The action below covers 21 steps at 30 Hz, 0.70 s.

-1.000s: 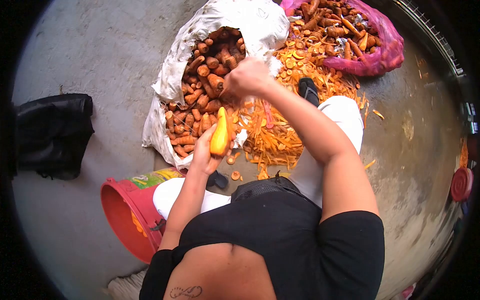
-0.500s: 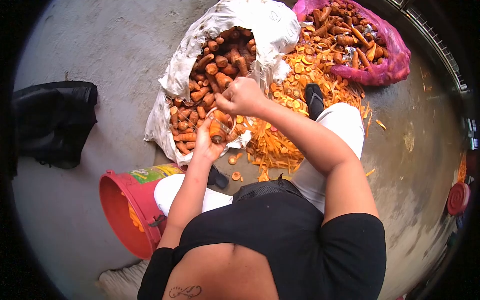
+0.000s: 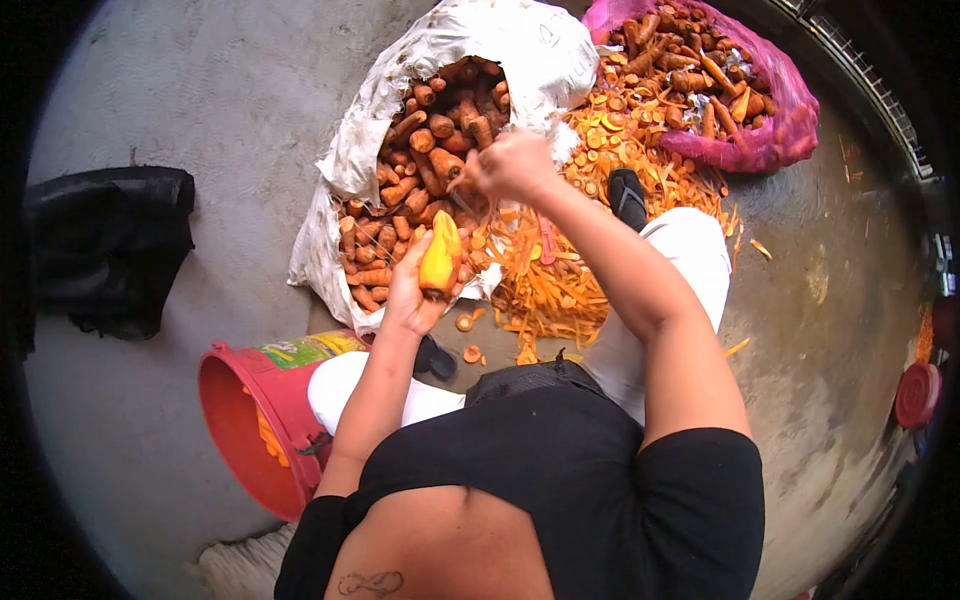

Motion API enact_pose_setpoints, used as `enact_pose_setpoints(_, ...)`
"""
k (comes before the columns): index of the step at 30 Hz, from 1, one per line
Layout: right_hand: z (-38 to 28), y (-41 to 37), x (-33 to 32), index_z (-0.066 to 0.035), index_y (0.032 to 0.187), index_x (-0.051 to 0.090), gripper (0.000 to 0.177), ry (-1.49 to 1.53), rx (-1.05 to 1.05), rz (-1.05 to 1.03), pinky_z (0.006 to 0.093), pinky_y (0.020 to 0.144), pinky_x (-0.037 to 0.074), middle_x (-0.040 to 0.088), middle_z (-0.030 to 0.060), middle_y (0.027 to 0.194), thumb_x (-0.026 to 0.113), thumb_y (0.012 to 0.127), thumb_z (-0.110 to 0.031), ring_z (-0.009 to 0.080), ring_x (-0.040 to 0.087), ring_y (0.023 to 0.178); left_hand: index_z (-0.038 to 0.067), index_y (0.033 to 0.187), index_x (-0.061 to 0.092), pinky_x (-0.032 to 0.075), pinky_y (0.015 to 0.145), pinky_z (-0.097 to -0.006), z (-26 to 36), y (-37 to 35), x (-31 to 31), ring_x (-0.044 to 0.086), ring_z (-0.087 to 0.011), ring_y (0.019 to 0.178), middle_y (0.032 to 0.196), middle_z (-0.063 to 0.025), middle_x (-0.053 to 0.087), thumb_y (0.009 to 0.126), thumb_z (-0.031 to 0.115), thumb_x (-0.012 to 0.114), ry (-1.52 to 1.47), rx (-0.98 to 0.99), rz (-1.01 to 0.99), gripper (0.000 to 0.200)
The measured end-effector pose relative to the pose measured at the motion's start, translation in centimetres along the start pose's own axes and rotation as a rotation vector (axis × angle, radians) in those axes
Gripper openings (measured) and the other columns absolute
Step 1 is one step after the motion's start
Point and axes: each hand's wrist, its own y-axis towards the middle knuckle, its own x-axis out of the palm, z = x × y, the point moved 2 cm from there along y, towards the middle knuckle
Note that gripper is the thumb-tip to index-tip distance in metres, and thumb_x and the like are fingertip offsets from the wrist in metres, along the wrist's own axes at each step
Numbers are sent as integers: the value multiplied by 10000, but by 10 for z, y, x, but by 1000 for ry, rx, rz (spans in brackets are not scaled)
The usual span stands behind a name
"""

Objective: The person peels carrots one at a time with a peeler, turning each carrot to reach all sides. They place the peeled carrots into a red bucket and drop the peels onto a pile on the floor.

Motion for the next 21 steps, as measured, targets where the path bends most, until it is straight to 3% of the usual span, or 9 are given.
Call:
enact_pose_setpoints(1,6,4,-8,-139,492,659,414,21,173,-45,365,498,471,535,53,424,558,820,-369,234,556,421,29,1130,531,512,569,-296,2,1,-2,615,-193,708,880,-117,623,979,340,440,21,9,10,358)
enact_pose_setpoints(4,-6,10,-23,-125,518,671,428,225,246,80,361,467,474,549,69,437,549,833,-388,237,576,418,23,1145,535,537,614,-302,-1,2,-7,626,-200,735,911,-125,629,984,317,420,34,36,35,354)
enact_pose_setpoints(5,-14,9,-28,-110,534,671,419,325,295,-17,362,443,472,548,88,446,553,823,-390,255,585,426,24,1148,526,538,627,-303,-1,2,-7,628,-199,757,929,-128,631,987,312,413,32,35,34,349)
enact_pose_setpoints(9,-47,-3,-27,-105,509,650,387,371,-47,-37,391,474,459,534,100,452,558,809,-330,293,558,435,32,1145,519,545,708,-325,-1,4,3,629,-194,838,989,-117,632,988,296,403,-53,82,128,328)
enact_pose_setpoints(11,-60,-11,-26,-90,464,578,360,405,-125,-33,375,499,430,517,74,466,622,780,-257,261,529,461,42,1136,531,545,757,-341,-2,5,3,627,-192,869,1003,-101,631,984,294,412,-130,79,197,317)
enact_pose_setpoints(17,-63,-19,-20,-113,458,569,352,355,-227,-37,365,518,422,537,62,472,612,787,-234,238,523,481,68,1090,556,546,796,-381,-5,9,3,627,-205,892,967,-72,625,973,287,437,-198,23,238,276)
enact_pose_setpoints(20,-55,-17,-17,-124,449,578,361,300,-187,7,360,519,423,535,61,463,605,791,-238,247,509,454,63,1086,548,551,705,-359,-6,8,6,628,-204,818,919,-83,622,978,308,430,-150,30,305,292)
enact_pose_setpoints(21,-44,-13,-15,-130,446,582,366,240,-151,46,360,521,424,533,62,459,603,793,-244,252,505,446,61,1087,544,543,671,-347,-5,7,3,624,-200,788,903,-88,620,980,317,425,-76,21,215,302)
